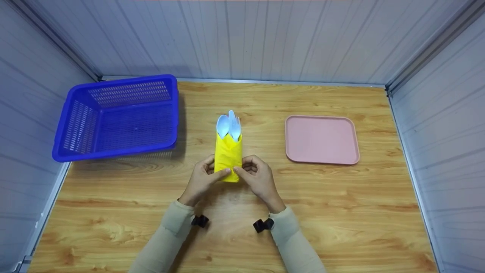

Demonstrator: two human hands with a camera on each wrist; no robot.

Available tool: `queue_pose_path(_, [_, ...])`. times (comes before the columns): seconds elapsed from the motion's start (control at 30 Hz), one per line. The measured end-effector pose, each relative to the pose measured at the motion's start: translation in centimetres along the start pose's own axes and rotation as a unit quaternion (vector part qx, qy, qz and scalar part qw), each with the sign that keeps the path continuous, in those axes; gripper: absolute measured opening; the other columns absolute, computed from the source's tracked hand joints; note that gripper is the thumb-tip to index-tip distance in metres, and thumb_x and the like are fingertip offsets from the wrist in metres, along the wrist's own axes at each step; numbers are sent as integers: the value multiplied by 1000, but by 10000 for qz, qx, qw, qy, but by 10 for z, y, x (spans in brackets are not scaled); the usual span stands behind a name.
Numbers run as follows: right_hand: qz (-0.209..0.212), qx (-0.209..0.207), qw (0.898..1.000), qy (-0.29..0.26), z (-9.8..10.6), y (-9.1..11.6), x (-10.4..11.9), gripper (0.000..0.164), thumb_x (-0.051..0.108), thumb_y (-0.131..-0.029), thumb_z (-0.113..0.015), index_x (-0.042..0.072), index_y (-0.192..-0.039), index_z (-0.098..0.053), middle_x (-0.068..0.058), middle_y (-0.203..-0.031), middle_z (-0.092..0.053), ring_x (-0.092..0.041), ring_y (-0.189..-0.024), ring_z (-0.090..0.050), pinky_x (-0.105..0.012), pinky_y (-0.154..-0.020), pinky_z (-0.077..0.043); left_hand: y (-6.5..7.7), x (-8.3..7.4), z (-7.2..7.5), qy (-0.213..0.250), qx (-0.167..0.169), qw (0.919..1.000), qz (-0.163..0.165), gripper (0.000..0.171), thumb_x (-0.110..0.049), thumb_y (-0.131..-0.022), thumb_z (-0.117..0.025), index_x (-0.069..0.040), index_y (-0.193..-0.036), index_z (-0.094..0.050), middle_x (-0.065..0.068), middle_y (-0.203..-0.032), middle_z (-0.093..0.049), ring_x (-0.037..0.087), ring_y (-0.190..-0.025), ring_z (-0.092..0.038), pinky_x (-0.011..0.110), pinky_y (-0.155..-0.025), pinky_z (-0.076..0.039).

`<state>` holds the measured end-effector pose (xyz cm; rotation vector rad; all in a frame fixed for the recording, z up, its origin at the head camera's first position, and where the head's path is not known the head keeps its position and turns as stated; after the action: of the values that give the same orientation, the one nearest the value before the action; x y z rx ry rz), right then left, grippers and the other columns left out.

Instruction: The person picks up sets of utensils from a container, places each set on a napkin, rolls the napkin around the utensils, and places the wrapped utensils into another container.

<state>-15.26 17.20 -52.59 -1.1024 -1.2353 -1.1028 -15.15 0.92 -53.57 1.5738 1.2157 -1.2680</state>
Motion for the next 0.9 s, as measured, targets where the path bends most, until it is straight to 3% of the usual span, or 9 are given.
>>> queue_pose_path(0.37, [-182, 306, 9978, -558, -4, 4, -8, 20, 0, -89, -73, -10, -104, -63, -23, -94, -63, -25, -79, -65, -32, -69, -58, 6, 5, 2, 21, -219, 9997, -140, 44, -13, -88, -78, -1, -128, -62, 9, -111, -73, 29, -96, -71, 42, -80, -58])
queue_pose_path(0.6, [-166, 266, 9984, -481, -6, 3, -9, 20, -1, -89, -73, -10, -105, -64, -21, -97, -63, -25, -85, -65, -32, -74, -58, 8, 1, 4, -121, -419, 9988, -219, 44, -9, -89, -76, 4, -128, -61, 14, -113, -71, 27, -98, -70, 40, -81, -58])
queue_pose_path(0.77, [-13, 306, 9970, -710, -7, 4, -6, 20, -1, -92, -69, -12, -108, -62, -22, -104, -62, -27, -92, -64, -35, -82, -56, 8, -14, 13, -229, -563, 9980, -153, 43, -6, -89, -76, 6, -127, -60, 17, -113, -70, 28, -98, -70, 39, -81, -58])
queue_pose_path(0.9, [33, 355, 9936, -1076, -6, 6, -6, 23, 1, -93, -68, -15, -108, -60, -26, -104, -61, -30, -92, -66, -38, -82, -57, 4, -40, 33, -639, -752, 9948, -259, 40, -8, -88, -76, 8, -122, -62, 18, -108, -71, 28, -93, -70, 38, -78, -59])
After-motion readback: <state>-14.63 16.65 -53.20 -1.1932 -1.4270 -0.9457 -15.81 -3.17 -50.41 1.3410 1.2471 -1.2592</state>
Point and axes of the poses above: each hand's wrist, its own y-axis away from the middle knuckle, its own z-axis out of the back of the hand, x = y × z, the point moved 8 cm from there along -y, towards the middle knuckle
